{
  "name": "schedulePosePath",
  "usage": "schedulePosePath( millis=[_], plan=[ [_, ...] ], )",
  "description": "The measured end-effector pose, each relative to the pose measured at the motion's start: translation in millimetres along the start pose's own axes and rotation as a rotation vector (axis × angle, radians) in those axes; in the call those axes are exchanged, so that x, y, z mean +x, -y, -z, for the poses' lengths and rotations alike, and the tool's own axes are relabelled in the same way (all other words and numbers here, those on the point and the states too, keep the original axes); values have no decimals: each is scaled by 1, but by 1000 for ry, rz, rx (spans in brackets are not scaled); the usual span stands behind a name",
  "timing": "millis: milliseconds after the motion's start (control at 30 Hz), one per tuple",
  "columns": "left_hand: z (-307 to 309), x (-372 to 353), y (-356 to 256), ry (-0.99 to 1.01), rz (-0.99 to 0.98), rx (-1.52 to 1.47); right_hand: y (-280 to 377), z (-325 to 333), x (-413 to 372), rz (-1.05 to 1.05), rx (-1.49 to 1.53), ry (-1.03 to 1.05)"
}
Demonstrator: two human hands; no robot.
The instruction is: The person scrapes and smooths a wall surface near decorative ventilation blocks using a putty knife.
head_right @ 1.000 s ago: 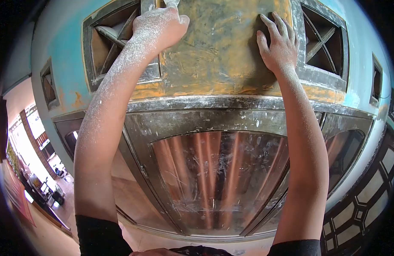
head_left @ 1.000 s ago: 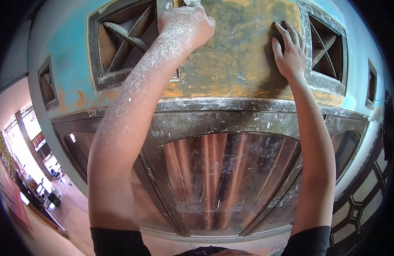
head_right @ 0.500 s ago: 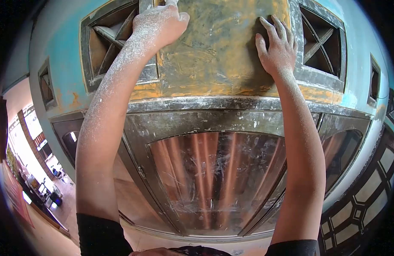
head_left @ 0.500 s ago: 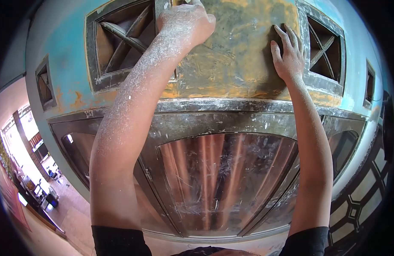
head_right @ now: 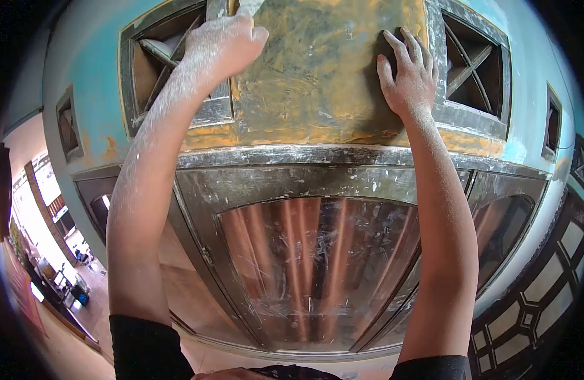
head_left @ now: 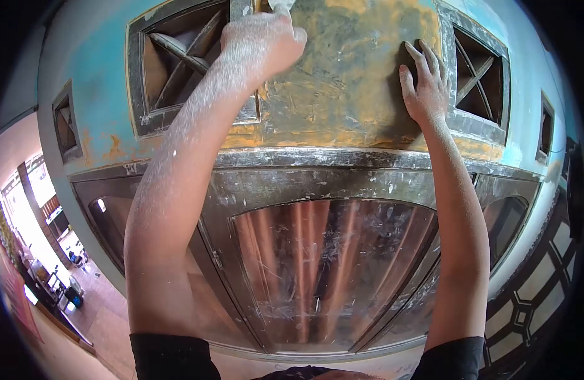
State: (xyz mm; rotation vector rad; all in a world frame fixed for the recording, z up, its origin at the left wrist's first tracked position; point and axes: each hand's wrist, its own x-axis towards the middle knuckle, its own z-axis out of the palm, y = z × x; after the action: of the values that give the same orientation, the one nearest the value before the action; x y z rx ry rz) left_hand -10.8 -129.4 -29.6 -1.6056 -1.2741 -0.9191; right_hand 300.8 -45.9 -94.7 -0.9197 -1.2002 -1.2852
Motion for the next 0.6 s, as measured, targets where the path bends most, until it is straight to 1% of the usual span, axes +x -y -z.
schedulePosePath(
  millis=[33,67,133,167,233,267,300,400,500,533,600],
  plan=[
    [4,-7,-2,60,-8,-9,0,0,0,4,-8,2],
    [-2,-15,-1,58,-14,-5,-2,1,-1,3,-19,1],
    [-25,-38,8,-19,-29,-90,-3,2,-2,-1,4,6],
    [-26,-47,7,-24,-26,-87,-3,2,0,0,25,8],
    [-30,-70,2,116,45,-141,-1,1,-1,3,24,6],
    [-38,-80,4,65,23,-164,-2,2,-1,2,15,4],
    [-44,-92,5,66,31,-168,-2,2,-1,10,18,7],
    [-60,-136,2,98,92,-323,-3,3,-5,13,30,2],
    [-87,-180,-4,19,98,-450,-4,4,-7,25,34,11],
    [-88,-188,-6,23,99,-453,-3,4,-9,9,-2,36],
    [-88,-194,-10,71,161,-539,-2,4,-17,6,-17,45]
  ],
)
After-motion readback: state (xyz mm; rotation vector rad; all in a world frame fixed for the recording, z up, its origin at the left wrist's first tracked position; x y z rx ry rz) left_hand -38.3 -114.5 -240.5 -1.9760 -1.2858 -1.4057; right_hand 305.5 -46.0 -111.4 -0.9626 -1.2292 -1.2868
